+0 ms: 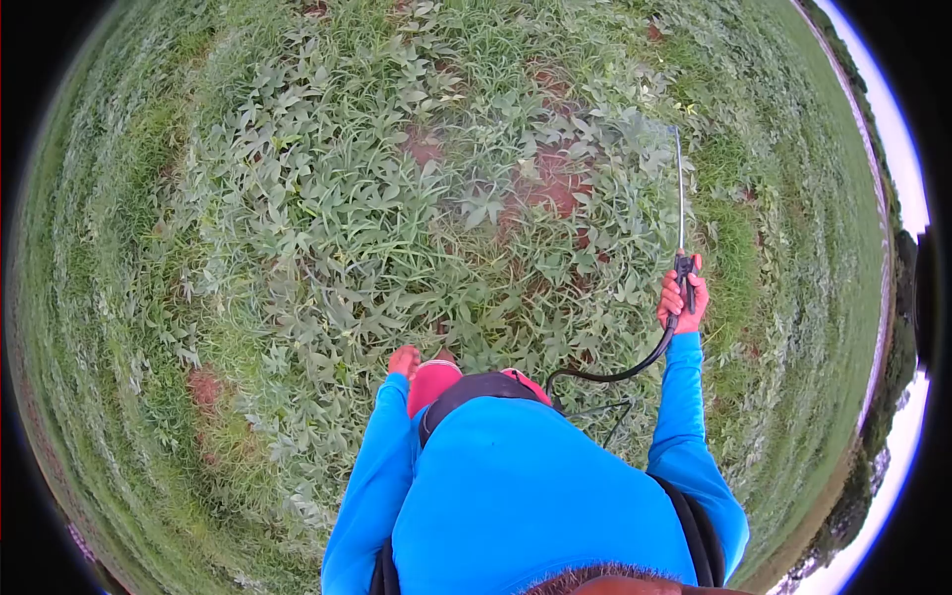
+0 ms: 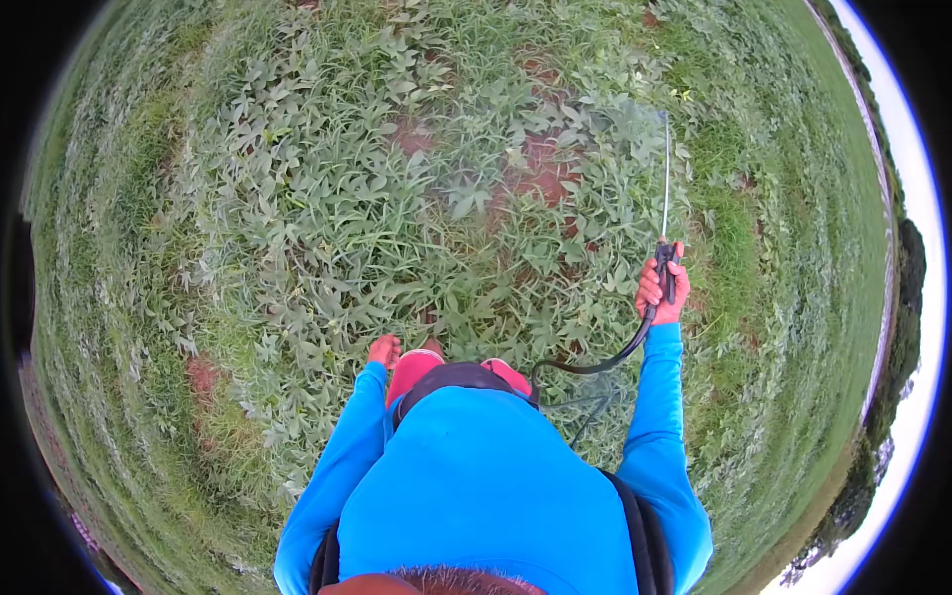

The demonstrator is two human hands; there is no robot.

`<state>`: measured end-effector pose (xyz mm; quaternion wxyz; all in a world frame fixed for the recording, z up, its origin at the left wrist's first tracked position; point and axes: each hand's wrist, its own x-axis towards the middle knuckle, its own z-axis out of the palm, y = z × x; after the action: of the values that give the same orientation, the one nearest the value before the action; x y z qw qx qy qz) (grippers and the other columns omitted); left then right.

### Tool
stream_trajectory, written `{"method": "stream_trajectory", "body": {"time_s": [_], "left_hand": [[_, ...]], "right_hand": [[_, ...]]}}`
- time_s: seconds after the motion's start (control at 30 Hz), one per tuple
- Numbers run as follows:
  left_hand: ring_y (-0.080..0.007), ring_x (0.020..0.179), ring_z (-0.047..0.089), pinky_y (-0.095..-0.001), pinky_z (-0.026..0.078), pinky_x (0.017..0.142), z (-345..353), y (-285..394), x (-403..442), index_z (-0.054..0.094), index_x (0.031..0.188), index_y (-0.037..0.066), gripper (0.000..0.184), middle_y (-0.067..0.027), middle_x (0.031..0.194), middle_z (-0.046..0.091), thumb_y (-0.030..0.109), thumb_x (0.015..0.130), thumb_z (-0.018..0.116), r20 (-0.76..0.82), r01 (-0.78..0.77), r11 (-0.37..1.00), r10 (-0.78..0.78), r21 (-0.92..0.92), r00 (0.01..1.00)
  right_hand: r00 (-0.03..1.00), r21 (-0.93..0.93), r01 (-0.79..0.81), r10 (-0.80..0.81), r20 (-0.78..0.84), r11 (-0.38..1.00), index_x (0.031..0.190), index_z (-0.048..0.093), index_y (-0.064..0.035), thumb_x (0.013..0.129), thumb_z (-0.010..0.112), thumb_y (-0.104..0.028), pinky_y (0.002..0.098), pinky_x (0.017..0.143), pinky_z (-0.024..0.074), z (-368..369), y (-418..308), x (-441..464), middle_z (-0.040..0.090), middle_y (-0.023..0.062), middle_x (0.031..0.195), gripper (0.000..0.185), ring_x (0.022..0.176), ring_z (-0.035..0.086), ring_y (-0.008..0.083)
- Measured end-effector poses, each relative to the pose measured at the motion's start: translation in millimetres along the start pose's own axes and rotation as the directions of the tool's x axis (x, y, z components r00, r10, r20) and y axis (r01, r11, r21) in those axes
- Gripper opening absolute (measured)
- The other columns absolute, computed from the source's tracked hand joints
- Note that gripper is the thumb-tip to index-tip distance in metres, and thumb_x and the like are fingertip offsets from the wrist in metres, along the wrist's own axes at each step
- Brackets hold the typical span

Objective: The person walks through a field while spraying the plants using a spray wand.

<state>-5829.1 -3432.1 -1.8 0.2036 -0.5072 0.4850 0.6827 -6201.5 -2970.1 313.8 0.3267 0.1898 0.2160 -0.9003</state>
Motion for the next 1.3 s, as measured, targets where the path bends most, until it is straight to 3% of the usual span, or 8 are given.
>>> {"method": "stream_trajectory", "body": {"time_s": [0.23, 0.37, 0.5, 0.77, 0.97, 1.03, 1.17, 1.3], "left_hand": [[-0.0129, 0.054, 0.052, -0.0309, 0.042, 0.044, -57.5, 20.7, 20.4, 0.061, 0.093, 0.012, 0.036, -0.001, 0.074, 0.059, 0.045, 0.092, 0.047, -0.037, 0.051, 0.998, -0.053, -0.048, 0.998], [-0.013, 0.05, 0.051, -0.0312, 0.042, 0.042, -94.4, 45.6, 22.7, 0.06, 0.09, 0.012, 0.035, -0.0002, 0.068, 0.058, 0.045, 0.092, 0.047, -0.071, 0.005, 0.995, -0.012, -0.099, 0.997], [-0.0133, 0.049, 0.05, -0.0316, 0.04, 0.042, -132.1, 50.6, 44.5, 0.059, 0.09, 0.012, 0.035, -0.0008, 0.068, 0.058, 0.044, 0.093, 0.046, -0.113, -0.014, 0.997, 0.004, -0.081, 0.994], [-0.0115, 0.05, 0.049, -0.0279, 0.037, 0.04, -138.0, 87.7, 43.8, 0.06, 0.095, 0.011, 0.034, -0.0024, 0.069, 0.058, 0.044, 0.093, 0.051, -0.134, 0.05, 0.981, -0.076, -0.189, 0.988], [-0.0115, 0.05, 0.049, -0.0272, 0.037, 0.04, -116.7, 88.7, 55.4, 0.06, 0.094, 0.01, 0.036, -0.0021, 0.069, 0.058, 0.045, 0.093, 0.052, -0.092, 0.02, 0.974, -0.042, -0.225, 0.995], [-0.0154, 0.052, 0.052, -0.0338, 0.04, 0.043, -107.9, 107.6, 49.4, 0.058, 0.098, 0.009, 0.033, -0.0035, 0.071, 0.058, 0.038, 0.093, 0.045, -0.112, 0.065, 0.978, -0.088, -0.197, 0.99], [-0.016, 0.053, 0.052, -0.0332, 0.04, 0.043, -106.0, 124.9, 56.5, 0.059, 0.099, 0.008, 0.034, -0.0038, 0.071, 0.058, 0.038, 0.092, 0.044, -0.163, 0.087, 0.969, -0.127, -0.23, 0.978], [-0.0154, 0.054, 0.052, -0.0315, 0.04, 0.043, -103.9, 143.8, 62.6, 0.061, 0.099, 0.009, 0.038, -0.0049, 0.075, 0.06, 0.044, 0.092, 0.048, -0.193, 0.118, 0.948, -0.18, -0.295, 0.965]], "right_hand": [[0.955, -0.14, 0.266, -0.28, -0.095, 0.954, 0.086, 0.053, 0.0019, 0.084, 0.061, -0.031, 0.0254, 0.042, 0.0389, -8.9, -54.5, 53.8, 0.048, 0.0073, 0.067, 0.034, 0.046, 0.042, 0.015], [0.967, -0.035, 0.253, -0.251, 0.052, 0.967, 0.088, 0.051, 0.0035, 0.085, 0.062, -0.029, 0.0253, 0.042, 0.0389, 6.9, -53.1, 84.6, 0.048, 0.0091, 0.071, 0.034, 0.049, 0.043, 0.0146], [0.986, -0.059, 0.16, -0.156, 0.066, 0.985, 0.09, 0.05, 0.0045, 0.086, 0.062, -0.029, 0.0257, 0.042, 0.0383, 31.6, -11.3, 124.8, 0.047, 0.0095, 0.072, 0.036, 0.049, 0.042, 0.0143], [0.952, -0.119, -0.305, 0.303, -0.035, 0.945, 0.093, 0.053, -0.0008, 0.084, 0.056, -0.028, 0.0272, 0.037, 0.0395, 116.0, 130.7, 177.4, 0.048, 0.0057, 0.066, 0.029, 0.044, 0.044, 0.0143], [0.732, -0.27, -0.666, 0.679, -0.06, 0.695, 0.094, 0.053, -0.005, 0.085, 0.055, -0.025, 0.0254, 0.034, 0.0377, 183.0, 220.0, 244.9, 0.049, 0.0036, 0.066, 0.023, 0.043, 0.044, 0.0112], [0.638, -0.385, -0.732, 0.763, -0.098, 0.563, 0.095, 0.053, -0.0068, 0.085, 0.055, -0.025, 0.0242, 0.033, 0.0353, 198.4, 249.9, 281.3, 0.049, 0.0026, 0.066, 0.02, 0.043, 0.043, 0.0092], [0.498, -0.627, -0.718, 0.853, -0.156, 0.304, 0.087, 0.05, -0.0096, 0.083, 0.06, -0.027, 0.0229, 0.033, 0.0315, 242.0, 325.2, 346.5, 0.046, -0.0021, 0.063, 0.02, 0.042, 0.039, 0.0064], [0.453, -0.855, -0.501, 0.883, -0.124, 0.137, 0.083, 0.05, -0.0112, 0.078, 0.064, -0.032, 0.0208, 0.035, 0.0294, 300.1, 388.7, 387.8, 0.048, -0.003, 0.064, 0.025, 0.042, 0.039, 0.0046]]}}
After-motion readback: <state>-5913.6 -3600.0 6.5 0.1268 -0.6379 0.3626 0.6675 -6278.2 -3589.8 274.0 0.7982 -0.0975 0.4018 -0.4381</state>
